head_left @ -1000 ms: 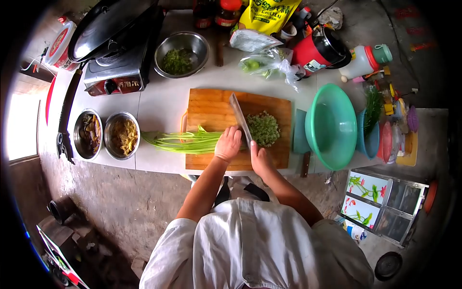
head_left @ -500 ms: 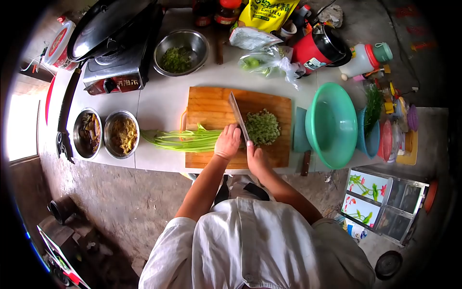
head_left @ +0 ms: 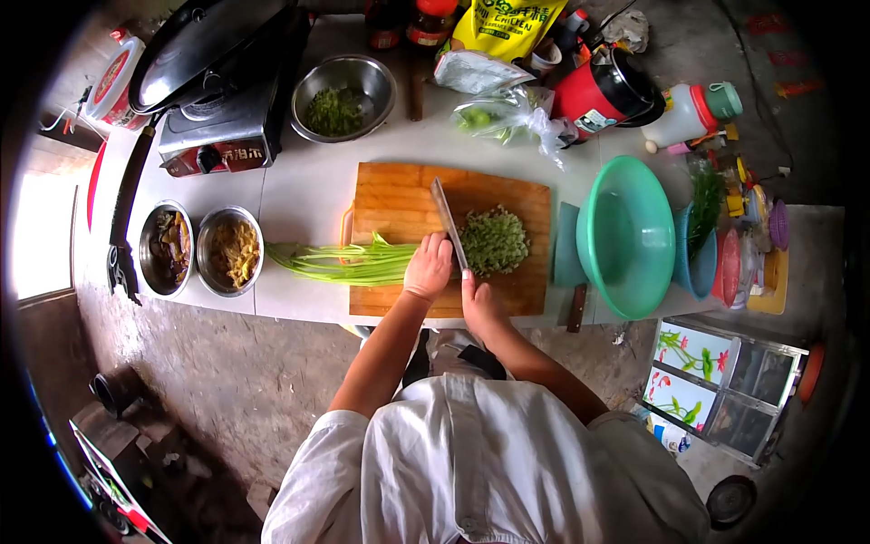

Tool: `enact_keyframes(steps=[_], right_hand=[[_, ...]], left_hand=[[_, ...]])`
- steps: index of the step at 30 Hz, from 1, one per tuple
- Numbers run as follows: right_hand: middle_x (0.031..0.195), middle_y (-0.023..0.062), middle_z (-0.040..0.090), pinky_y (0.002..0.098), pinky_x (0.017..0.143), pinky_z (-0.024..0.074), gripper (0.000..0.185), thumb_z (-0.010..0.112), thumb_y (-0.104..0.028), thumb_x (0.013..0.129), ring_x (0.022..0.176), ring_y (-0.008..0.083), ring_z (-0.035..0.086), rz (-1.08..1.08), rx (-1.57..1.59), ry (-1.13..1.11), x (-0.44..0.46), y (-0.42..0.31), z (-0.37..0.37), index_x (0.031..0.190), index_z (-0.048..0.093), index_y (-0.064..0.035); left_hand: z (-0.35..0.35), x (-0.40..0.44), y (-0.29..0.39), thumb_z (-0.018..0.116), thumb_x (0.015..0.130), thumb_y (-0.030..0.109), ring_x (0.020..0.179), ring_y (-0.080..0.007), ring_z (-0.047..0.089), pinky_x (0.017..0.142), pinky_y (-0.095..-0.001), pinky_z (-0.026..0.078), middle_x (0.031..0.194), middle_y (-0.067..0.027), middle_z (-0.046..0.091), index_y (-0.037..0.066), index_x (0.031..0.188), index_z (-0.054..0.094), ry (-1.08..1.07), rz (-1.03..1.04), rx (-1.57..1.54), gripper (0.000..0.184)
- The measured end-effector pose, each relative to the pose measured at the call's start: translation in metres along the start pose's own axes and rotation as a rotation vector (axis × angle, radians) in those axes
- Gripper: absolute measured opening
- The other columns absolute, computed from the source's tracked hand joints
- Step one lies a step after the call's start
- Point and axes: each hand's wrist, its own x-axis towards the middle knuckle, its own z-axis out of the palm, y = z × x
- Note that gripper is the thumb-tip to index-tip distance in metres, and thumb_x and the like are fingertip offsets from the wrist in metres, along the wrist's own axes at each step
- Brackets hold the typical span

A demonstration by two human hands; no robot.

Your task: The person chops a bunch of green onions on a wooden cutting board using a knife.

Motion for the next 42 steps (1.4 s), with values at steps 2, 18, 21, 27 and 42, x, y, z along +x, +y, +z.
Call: enact_keyframes(steps=[2, 18, 21, 27, 42], right_hand=[[0.065, 0.0311, 0.056, 0.0508, 0.064, 0.0461, 0.070, 0.031, -0.051, 0.091, 0.069, 0.0477, 0.057, -0.011, 0.028, 0.037, 0.001, 0.003, -0.001, 0.061, 0.059, 0.0065], [0.067, 0.0336, 0.055, 0.0491, 0.064, 0.0467, 0.079, 0.028, -0.060, 0.088, 0.073, 0.0469, 0.057, -0.057, 0.144, -0.195, 0.011, 0.032, -0.007, 0.068, 0.058, 0.0103], [0.064, 0.0334, 0.054, 0.0495, 0.062, 0.0457, 0.077, 0.031, -0.058, 0.089, 0.071, 0.0467, 0.058, -0.105, 0.145, -0.145, 0.014, 0.044, -0.018, 0.068, 0.058, 0.0102], [0.062, 0.0317, 0.053, 0.0488, 0.056, 0.0434, 0.072, 0.035, -0.055, 0.089, 0.066, 0.0459, 0.058, -0.087, 0.125, -0.188, 0.033, 0.072, -0.045, 0.066, 0.058, 0.0088], [0.077, 0.0284, 0.058, 0.0494, 0.067, 0.0447, 0.061, 0.030, -0.050, 0.092, 0.078, 0.0447, 0.057, -0.151, 0.018, -0.057, 0.002, 0.034, -0.045, 0.081, 0.062, 0.0012]], left_hand=[[-0.003, 0.002, 0.002, 0.054, 0.067, 0.003, 0.092, -0.0337, 0.049, 0.082, -0.0391, 0.043, 0.101, -0.0168, 0.050, 0.001, 0.089, 0.047, 0.062, 0.005, -0.062, 0.024], [-0.054, -0.008, -0.007, 0.069, 0.068, 0.040, 0.116, -0.0292, 0.039, 0.098, -0.0414, 0.032, 0.121, -0.0129, 0.042, 0.003, 0.128, 0.039, -0.295, 0.114, 0.188, 0.077], [-0.041, -0.011, -0.004, 0.068, 0.069, 0.036, 0.113, -0.0284, 0.040, 0.095, -0.0404, 0.034, 0.119, -0.0117, 0.042, 0.005, 0.127, 0.041, -0.263, 0.057, 0.196, 0.071], [-0.016, -0.005, 0.010, 0.069, 0.069, 0.026, 0.104, -0.0270, 0.044, 0.091, -0.0382, 0.037, 0.111, -0.0104, 0.045, 0.007, 0.124, 0.044, -0.099, -0.027, 0.246, 0.063], [-0.013, 0.000, 0.017, 0.061, 0.075, 0.032, 0.107, -0.0323, 0.044, 0.096, -0.0455, 0.032, 0.112, -0.0163, 0.047, 0.001, 0.117, 0.043, 0.011, 0.031, 0.171, 0.055]])
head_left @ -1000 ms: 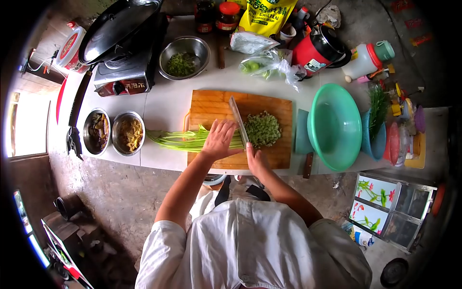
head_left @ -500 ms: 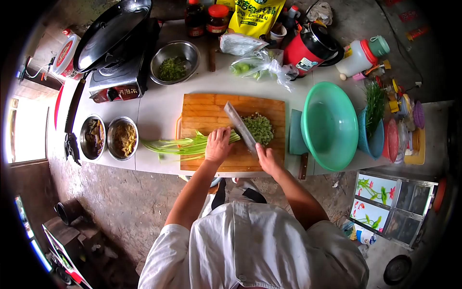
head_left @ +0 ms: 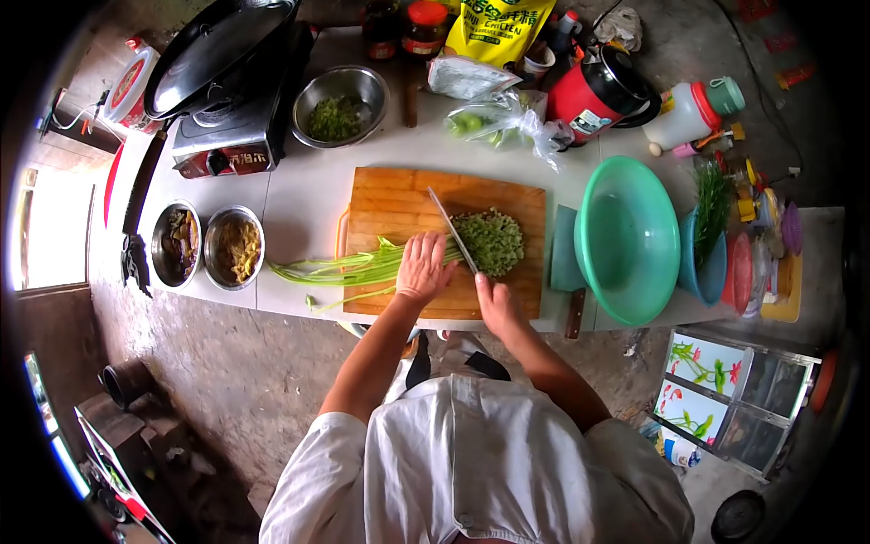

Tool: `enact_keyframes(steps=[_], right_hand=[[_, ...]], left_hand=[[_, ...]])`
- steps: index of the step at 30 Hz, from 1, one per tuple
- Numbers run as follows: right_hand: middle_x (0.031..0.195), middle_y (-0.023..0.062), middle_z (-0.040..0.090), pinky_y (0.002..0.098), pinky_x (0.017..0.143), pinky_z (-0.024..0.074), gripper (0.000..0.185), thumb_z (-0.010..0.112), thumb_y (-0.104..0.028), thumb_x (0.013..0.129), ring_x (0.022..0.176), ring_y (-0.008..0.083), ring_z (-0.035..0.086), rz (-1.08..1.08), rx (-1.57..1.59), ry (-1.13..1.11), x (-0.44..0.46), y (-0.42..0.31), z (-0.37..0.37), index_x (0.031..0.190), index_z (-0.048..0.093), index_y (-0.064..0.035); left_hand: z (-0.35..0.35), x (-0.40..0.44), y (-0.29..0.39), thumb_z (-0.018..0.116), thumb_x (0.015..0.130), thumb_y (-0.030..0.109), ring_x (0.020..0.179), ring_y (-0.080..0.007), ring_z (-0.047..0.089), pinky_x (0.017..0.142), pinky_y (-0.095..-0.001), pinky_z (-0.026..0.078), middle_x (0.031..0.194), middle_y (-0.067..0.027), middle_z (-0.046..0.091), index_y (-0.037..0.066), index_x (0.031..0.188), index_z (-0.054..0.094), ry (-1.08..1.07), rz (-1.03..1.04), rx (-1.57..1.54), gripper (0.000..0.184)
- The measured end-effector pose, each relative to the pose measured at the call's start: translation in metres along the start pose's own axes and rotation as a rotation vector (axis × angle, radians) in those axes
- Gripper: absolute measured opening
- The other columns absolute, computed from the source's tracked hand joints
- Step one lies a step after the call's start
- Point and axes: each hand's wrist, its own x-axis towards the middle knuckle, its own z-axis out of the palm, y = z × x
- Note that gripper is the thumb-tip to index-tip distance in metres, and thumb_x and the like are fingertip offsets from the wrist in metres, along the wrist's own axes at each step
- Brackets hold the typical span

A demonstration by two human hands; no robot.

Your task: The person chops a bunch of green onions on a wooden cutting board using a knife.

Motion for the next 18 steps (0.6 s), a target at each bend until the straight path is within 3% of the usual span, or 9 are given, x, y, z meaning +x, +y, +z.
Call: enact_keyframes(steps=[3, 10, 13, 18], right_hand=[[0.072, 0.0282, 0.057, 0.0485, 0.063, 0.0437, 0.057, 0.034, -0.046, 0.092, 0.075, 0.0459, 0.056, 0.059, 0.132, -0.044, 0.012, 0.013, -0.003, 0.080, 0.061, 0.0021], [0.070, 0.0290, 0.056, 0.0496, 0.063, 0.0429, 0.058, 0.034, -0.047, 0.092, 0.073, 0.0461, 0.056, -0.064, 0.149, 0.032, 0.011, 0.017, 0.006, 0.077, 0.061, 0.0033], [0.071, 0.0290, 0.056, 0.0499, 0.063, 0.0424, 0.057, 0.034, -0.046, 0.092, 0.072, 0.0464, 0.055, 0.075, 0.094, -0.022, 0.011, 0.018, -0.001, 0.078, 0.061, 0.0018], [0.071, 0.0282, 0.057, 0.0500, 0.064, 0.0433, 0.059, 0.034, -0.048, 0.092, 0.074, 0.0470, 0.055, 0.020, 0.050, -0.008, 0.009, 0.010, 0.002, 0.077, 0.061, 0.0011]], left_hand=[[-0.001, 0.001, 0.002, 0.061, 0.076, 0.028, 0.106, -0.0326, 0.044, 0.095, -0.0453, 0.033, 0.112, -0.0157, 0.047, 0.002, 0.113, 0.045, 0.002, 0.017, 0.017, 0.048], [0.007, 0.002, -0.002, 0.061, 0.073, 0.022, 0.104, -0.0318, 0.046, 0.093, -0.0444, 0.034, 0.110, -0.0146, 0.048, 0.004, 0.109, 0.047, 0.017, 0.017, 0.056, 0.042], [0.008, 0.001, -0.005, 0.060, 0.073, 0.022, 0.104, -0.0315, 0.046, 0.093, -0.0442, 0.035, 0.109, -0.0138, 0.048, 0.005, 0.108, 0.047, 0.006, 0.020, 0.050, 0.041], [0.008, 0.002, -0.003, 0.058, 0.076, 0.023, 0.104, -0.0290, 0.046, 0.095, -0.0429, 0.034, 0.108, -0.0132, 0.049, 0.007, 0.105, 0.048, 0.008, 0.018, 0.081, 0.035]])
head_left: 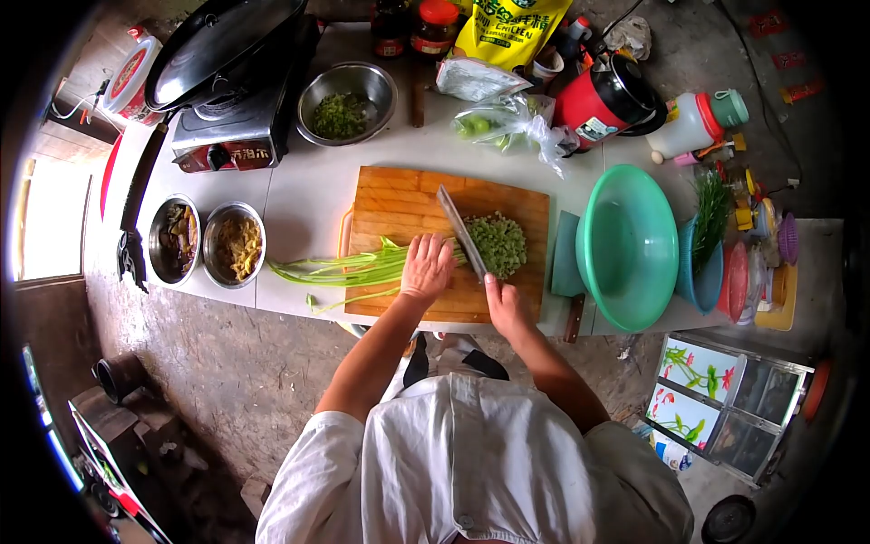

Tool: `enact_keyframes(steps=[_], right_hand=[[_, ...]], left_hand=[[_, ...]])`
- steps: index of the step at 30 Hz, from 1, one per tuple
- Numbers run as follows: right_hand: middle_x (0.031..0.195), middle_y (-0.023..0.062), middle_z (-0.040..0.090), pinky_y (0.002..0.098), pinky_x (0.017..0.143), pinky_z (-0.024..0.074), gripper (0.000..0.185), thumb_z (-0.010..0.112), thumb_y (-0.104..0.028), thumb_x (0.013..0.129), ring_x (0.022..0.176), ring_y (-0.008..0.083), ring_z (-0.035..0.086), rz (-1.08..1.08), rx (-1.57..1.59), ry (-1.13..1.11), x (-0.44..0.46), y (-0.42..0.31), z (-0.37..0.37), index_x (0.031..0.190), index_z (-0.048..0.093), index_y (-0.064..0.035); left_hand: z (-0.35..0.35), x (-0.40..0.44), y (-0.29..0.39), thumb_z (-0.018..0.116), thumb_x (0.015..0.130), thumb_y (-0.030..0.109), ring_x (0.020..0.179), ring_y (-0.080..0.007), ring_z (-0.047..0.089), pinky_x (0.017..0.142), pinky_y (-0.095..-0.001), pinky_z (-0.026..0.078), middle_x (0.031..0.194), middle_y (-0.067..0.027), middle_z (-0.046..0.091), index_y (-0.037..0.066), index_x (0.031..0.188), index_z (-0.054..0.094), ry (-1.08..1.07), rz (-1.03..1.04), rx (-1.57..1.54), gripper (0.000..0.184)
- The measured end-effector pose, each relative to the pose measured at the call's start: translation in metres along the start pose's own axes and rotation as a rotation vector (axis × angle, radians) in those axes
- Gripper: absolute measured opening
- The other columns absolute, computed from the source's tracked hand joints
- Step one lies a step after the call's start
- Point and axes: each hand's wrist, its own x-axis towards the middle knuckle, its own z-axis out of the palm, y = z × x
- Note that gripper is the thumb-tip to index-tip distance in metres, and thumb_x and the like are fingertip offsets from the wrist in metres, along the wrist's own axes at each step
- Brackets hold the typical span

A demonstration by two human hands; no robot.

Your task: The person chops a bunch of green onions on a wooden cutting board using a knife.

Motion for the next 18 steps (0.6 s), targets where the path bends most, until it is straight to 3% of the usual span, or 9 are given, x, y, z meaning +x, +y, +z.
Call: enact_keyframes(steps=[18], right_hand=[[0.066, 0.0278, 0.056, 0.0517, 0.062, 0.0429, 0.062, 0.033, -0.045, 0.093, 0.068, 0.0465, 0.055, -0.039, -0.092, 0.021, -0.020, -0.018, -0.003, 0.064, 0.058, 0.0035]], left_hand=[[0.000, 0.005, 0.003, 0.052, 0.076, 0.011, 0.102, -0.0323, 0.047, 0.089, -0.0400, 0.038, 0.109, -0.0156, 0.049, 0.000, 0.101, 0.048, 0.033, -0.004, -0.098, 0.028]])
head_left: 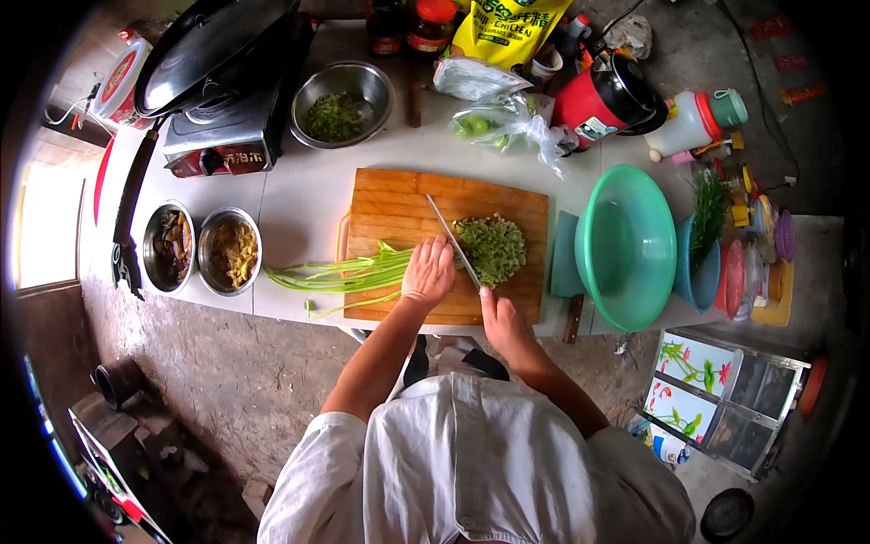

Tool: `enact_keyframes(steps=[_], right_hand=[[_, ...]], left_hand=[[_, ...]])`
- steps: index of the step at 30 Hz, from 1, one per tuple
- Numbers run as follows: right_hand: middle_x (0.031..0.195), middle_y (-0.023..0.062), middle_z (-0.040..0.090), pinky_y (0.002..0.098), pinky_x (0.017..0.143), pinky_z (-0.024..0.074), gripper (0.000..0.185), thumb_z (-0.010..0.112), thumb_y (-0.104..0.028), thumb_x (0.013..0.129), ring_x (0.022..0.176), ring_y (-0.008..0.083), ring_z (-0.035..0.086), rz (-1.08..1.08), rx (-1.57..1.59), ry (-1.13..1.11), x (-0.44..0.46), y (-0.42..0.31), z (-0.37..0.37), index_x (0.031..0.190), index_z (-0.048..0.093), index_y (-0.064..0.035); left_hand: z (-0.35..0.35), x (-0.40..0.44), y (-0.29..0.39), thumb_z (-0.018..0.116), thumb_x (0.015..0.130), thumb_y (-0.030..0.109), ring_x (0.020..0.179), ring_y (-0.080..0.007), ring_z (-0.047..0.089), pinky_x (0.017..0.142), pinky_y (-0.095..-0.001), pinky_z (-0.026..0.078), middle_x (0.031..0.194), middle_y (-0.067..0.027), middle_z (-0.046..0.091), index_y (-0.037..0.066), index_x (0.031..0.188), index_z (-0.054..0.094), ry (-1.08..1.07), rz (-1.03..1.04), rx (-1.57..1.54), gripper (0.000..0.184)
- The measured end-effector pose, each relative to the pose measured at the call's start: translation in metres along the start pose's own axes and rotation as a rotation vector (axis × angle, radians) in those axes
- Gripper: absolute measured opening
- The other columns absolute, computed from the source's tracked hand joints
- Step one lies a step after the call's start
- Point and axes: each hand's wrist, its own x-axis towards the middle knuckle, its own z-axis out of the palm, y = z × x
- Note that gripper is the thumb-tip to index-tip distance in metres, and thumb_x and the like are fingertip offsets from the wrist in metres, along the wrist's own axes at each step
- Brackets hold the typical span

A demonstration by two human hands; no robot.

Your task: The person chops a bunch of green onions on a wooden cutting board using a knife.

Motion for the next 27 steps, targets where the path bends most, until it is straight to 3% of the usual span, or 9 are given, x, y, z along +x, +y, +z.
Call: enact_keyframes(steps=[14, 19, 27], right_hand=[[0.060, 0.0264, 0.056, 0.0521, 0.058, 0.0450, 0.064, 0.033, -0.047, 0.092, 0.060, 0.0452, 0.057, 0.026, -0.058, 0.042, 0.024, 0.001, 0.030, 0.060, 0.059, 0.0027], [0.069, 0.0314, 0.056, 0.0512, 0.067, 0.0440, 0.068, 0.029, -0.049, 0.092, 0.073, 0.0477, 0.056, 0.129, 0.045, -0.009, 0.018, -0.003, 0.009, 0.064, 0.059, 0.0061], [0.066, 0.0302, 0.056, 0.0518, 0.065, 0.0449, 0.068, 0.029, -0.049, 0.092, 0.068, 0.0473, 0.056, 0.103, -0.037, -0.053, 0.017, -0.005, 0.017, 0.064, 0.059, 0.0050]], left_hand=[[0.003, -0.002, -0.002, 0.051, 0.076, 0.010, 0.101, -0.0313, 0.049, 0.088, -0.0382, 0.039, 0.108, -0.0158, 0.051, 0.000, 0.100, 0.050, -0.028, 0.008, 0.023, 0.026], [0.002, -0.001, -0.004, 0.050, 0.076, 0.010, 0.101, -0.0318, 0.049, 0.089, -0.0384, 0.039, 0.109, -0.0158, 0.050, 0.000, 0.100, 0.049, 0.008, 0.010, -0.002, 0.025], [0.003, -0.002, -0.007, 0.049, 0.076, 0.009, 0.101, -0.0315, 0.049, 0.089, -0.0378, 0.040, 0.109, -0.0156, 0.050, 0.000, 0.098, 0.049, -0.024, -0.002, -0.004, 0.023]])
